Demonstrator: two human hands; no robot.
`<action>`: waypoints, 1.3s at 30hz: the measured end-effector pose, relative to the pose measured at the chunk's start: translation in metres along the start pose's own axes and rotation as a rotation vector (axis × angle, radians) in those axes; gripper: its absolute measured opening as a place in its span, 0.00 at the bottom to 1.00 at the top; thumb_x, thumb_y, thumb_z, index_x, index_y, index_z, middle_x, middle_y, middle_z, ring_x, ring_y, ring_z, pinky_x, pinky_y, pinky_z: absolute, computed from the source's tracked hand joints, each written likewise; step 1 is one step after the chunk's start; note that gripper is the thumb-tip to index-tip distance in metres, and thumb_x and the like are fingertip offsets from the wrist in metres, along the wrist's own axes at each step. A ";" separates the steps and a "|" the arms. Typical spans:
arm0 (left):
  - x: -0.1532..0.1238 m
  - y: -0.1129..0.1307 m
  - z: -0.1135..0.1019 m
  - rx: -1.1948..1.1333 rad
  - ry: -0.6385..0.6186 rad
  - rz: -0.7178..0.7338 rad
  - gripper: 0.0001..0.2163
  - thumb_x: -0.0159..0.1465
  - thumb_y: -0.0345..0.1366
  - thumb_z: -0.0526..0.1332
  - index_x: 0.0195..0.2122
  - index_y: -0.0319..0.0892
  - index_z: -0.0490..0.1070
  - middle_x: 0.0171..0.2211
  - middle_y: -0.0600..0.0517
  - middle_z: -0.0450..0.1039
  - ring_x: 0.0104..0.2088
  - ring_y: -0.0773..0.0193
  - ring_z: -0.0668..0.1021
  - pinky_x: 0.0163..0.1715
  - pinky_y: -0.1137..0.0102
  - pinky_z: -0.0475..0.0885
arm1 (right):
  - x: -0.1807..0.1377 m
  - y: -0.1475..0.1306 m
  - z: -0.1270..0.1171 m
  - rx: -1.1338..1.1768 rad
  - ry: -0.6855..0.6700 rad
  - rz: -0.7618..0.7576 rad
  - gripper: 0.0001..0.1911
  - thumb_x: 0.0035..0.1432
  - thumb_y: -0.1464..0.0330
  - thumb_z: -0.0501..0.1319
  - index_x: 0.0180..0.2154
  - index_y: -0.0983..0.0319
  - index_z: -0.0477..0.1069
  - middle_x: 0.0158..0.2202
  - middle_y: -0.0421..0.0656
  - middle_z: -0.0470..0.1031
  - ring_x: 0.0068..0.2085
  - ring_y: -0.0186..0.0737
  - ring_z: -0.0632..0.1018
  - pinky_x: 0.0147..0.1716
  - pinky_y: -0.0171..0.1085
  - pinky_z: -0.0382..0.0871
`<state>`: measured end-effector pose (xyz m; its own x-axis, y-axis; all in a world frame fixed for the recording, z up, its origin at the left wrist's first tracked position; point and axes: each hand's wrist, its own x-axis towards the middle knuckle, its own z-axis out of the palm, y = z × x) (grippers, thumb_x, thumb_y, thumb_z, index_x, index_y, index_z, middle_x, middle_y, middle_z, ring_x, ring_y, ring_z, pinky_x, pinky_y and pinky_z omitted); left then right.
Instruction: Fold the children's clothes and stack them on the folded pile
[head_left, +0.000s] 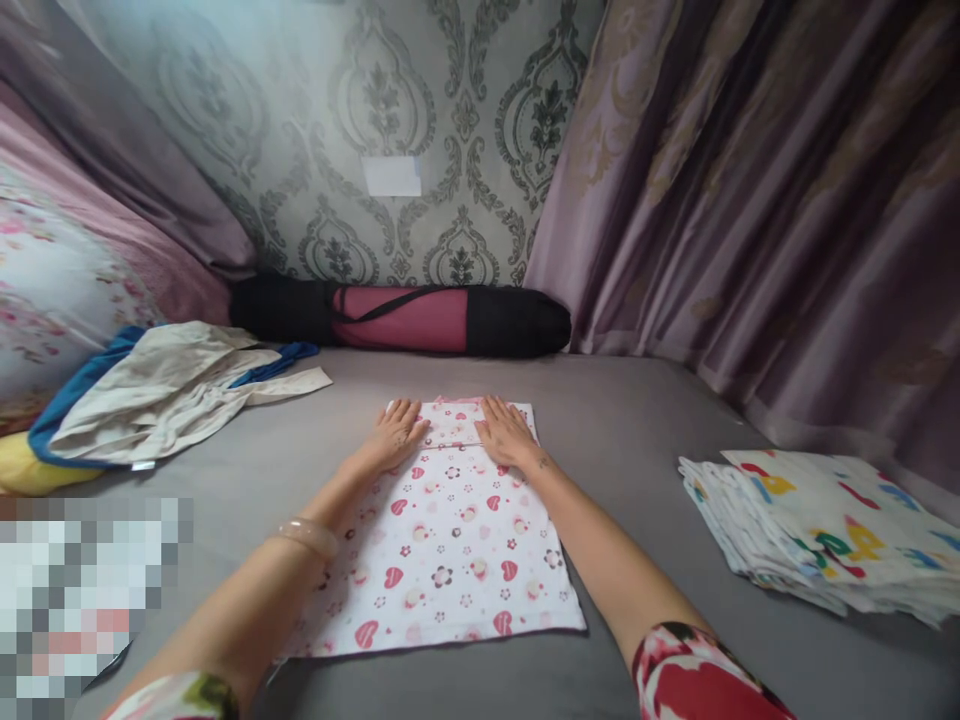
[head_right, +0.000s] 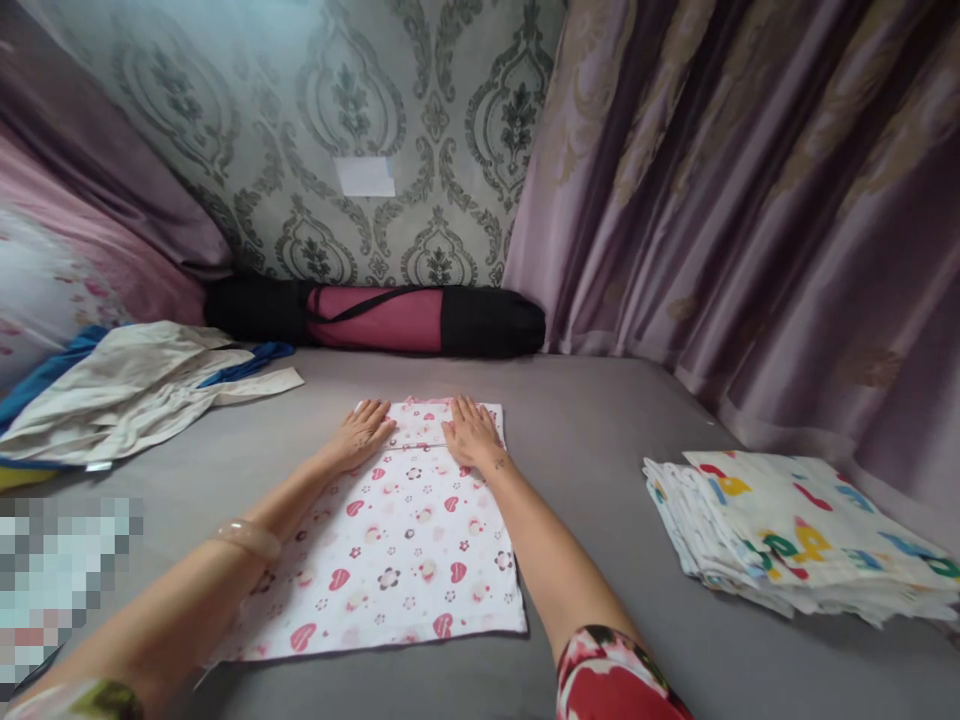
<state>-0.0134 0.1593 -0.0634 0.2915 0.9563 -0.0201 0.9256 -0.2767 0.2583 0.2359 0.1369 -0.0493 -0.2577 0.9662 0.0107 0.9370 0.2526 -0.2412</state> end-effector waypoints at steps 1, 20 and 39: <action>-0.001 -0.001 -0.002 0.004 -0.007 0.007 0.33 0.68 0.53 0.38 0.68 0.36 0.48 0.69 0.40 0.44 0.69 0.49 0.46 0.64 0.52 0.45 | 0.000 0.002 -0.003 0.006 -0.010 0.001 0.34 0.68 0.58 0.37 0.68 0.70 0.46 0.70 0.48 0.44 0.69 0.43 0.46 0.66 0.43 0.36; -0.016 -0.035 0.001 -0.478 0.308 -0.027 0.30 0.66 0.50 0.42 0.61 0.36 0.62 0.66 0.42 0.55 0.66 0.57 0.58 0.65 0.61 0.50 | -0.006 -0.008 -0.002 -0.108 0.113 0.034 0.34 0.68 0.59 0.37 0.67 0.73 0.45 0.70 0.51 0.41 0.70 0.45 0.44 0.66 0.47 0.31; -0.025 -0.031 -0.010 -0.636 0.422 0.005 0.23 0.65 0.46 0.49 0.54 0.39 0.70 0.55 0.45 0.71 0.57 0.56 0.71 0.60 0.61 0.61 | 0.034 -0.080 0.017 -0.016 -0.021 -0.143 0.34 0.68 0.60 0.37 0.67 0.73 0.47 0.70 0.50 0.44 0.69 0.43 0.46 0.66 0.44 0.35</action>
<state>-0.0515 0.1451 -0.0615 0.0600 0.9452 0.3209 0.5697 -0.2964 0.7666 0.1484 0.1485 -0.0462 -0.3937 0.9189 0.0240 0.8938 0.3888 -0.2236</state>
